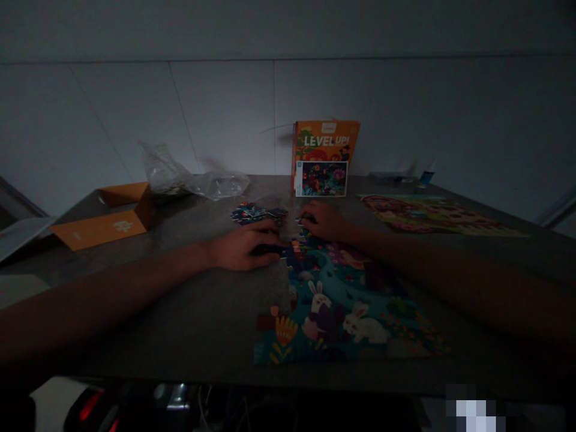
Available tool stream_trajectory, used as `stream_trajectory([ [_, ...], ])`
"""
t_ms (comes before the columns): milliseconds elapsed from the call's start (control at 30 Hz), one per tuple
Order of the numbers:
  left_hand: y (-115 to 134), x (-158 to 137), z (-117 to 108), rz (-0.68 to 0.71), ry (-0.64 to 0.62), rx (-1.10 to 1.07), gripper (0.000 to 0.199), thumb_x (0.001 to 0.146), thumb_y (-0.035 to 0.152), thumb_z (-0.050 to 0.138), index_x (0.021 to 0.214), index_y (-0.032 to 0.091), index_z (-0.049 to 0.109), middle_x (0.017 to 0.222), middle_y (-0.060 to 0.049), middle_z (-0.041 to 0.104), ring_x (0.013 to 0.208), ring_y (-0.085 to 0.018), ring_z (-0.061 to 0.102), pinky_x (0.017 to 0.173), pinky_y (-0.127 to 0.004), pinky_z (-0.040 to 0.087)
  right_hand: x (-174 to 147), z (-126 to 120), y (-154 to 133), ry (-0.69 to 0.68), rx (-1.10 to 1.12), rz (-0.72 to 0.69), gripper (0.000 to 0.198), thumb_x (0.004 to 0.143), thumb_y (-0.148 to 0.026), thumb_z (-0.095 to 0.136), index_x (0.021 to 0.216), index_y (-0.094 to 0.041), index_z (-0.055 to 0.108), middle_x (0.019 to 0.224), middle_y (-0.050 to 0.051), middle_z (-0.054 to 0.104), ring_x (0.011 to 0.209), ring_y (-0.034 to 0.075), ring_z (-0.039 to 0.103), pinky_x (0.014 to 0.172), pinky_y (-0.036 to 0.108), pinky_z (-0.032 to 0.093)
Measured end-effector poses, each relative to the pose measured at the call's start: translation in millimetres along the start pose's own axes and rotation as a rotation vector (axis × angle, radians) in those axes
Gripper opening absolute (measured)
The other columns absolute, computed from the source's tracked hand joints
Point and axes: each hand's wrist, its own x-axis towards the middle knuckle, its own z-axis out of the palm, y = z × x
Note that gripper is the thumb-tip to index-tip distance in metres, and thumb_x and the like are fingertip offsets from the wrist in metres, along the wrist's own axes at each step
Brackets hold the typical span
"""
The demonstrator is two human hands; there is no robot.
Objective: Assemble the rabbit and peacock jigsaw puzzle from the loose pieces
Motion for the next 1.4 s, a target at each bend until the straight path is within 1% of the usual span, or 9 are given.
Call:
stream_trajectory([
  [133,0,0,0,-0.002,0.002,0.002,0.032,0.099,0.030,0.059,0.127,0.018,0.069,0.111,-0.011,0.061,0.104,-0.024,0.062,0.093,-0.039,0.055,0,1,0,-0.007,0.010,0.018,0.017,0.091,-0.019,0.062,0.103,-0.016,0.073,0.102,0.011,0.070,0.094,0.021,0.066,0.086,0.031,0.050],
  [333,0,-1,0,0.002,0.003,0.004,0.032,0.099,0.030,0.059,0.127,0.019,0.069,0.112,-0.011,0.061,0.103,-0.024,0.062,0.093,-0.040,0.055,1,5,3,0.035,-0.084,0.014,0.020,0.093,-0.027,0.063,0.107,-0.017,0.073,0.103,0.013,0.071,0.105,0.027,0.064,0.093,0.038,0.049],
  [433,0,-1,0,0.001,0.001,0.012,0.032,0.099,0.030,0.058,0.127,0.018,0.069,0.114,-0.011,0.061,0.107,-0.025,0.062,0.095,-0.041,0.055,2,6,5,-0.010,-0.084,0.003,0.022,0.095,-0.028,0.060,0.109,-0.016,0.072,0.105,0.014,0.071,0.106,0.028,0.064,0.095,0.038,0.049],
  [567,0,0,0,0.003,0.006,0.003,0.032,0.098,0.029,0.059,0.127,0.019,0.069,0.114,-0.011,0.063,0.106,-0.025,0.063,0.094,-0.041,0.055,3,8,8,-0.018,-0.056,0.105,0.027,0.093,-0.030,0.063,0.115,-0.015,0.068,0.112,0.015,0.071,0.110,0.028,0.064,0.095,0.038,0.049],
  [833,-1,-1,0,0.018,0.001,0.021,0.031,0.100,0.030,0.058,0.126,0.017,0.068,0.114,-0.012,0.061,0.108,-0.024,0.061,0.097,-0.039,0.054,3,-1,4,0.115,0.087,0.236,0.008,0.087,-0.019,0.066,0.095,-0.020,0.064,0.102,0.011,0.073,0.095,0.025,0.069,0.080,0.032,0.051],
  [967,-2,-1,1,0.012,-0.002,0.028,0.032,0.100,0.031,0.057,0.127,0.017,0.068,0.112,-0.012,0.061,0.105,-0.024,0.062,0.095,-0.040,0.056,-1,-5,-3,0.212,0.340,0.134,0.005,0.092,-0.027,0.061,0.096,-0.024,0.063,0.089,0.004,0.075,0.082,0.021,0.070,0.074,0.031,0.052],
  [1100,-2,-1,1,0.028,0.011,0.017,0.034,0.100,0.030,0.057,0.130,0.017,0.067,0.120,-0.013,0.061,0.115,-0.026,0.060,0.102,-0.043,0.054,-2,-6,-4,0.139,0.511,-0.037,0.015,0.089,-0.034,0.065,0.100,-0.025,0.069,0.090,0.002,0.077,0.084,0.022,0.072,0.075,0.032,0.053],
  [1233,0,0,0,0.044,0.020,0.007,0.038,0.100,0.028,0.057,0.136,0.019,0.063,0.143,-0.015,0.053,0.135,-0.029,0.051,0.114,-0.048,0.047,-4,-6,-2,0.037,0.505,-0.129,0.026,0.091,-0.033,0.060,0.112,-0.024,0.073,0.095,0.002,0.078,0.085,0.021,0.072,0.077,0.031,0.053],
  [1400,1,0,0,0.041,0.029,0.001,0.046,0.099,0.027,0.058,0.144,0.020,0.055,0.146,-0.015,0.054,0.135,-0.028,0.054,0.114,-0.048,0.047,-7,-5,2,-0.027,0.458,-0.251,0.039,0.087,-0.029,0.061,0.125,-0.020,0.069,0.093,0.002,0.076,0.080,0.019,0.068,0.074,0.030,0.051],
])
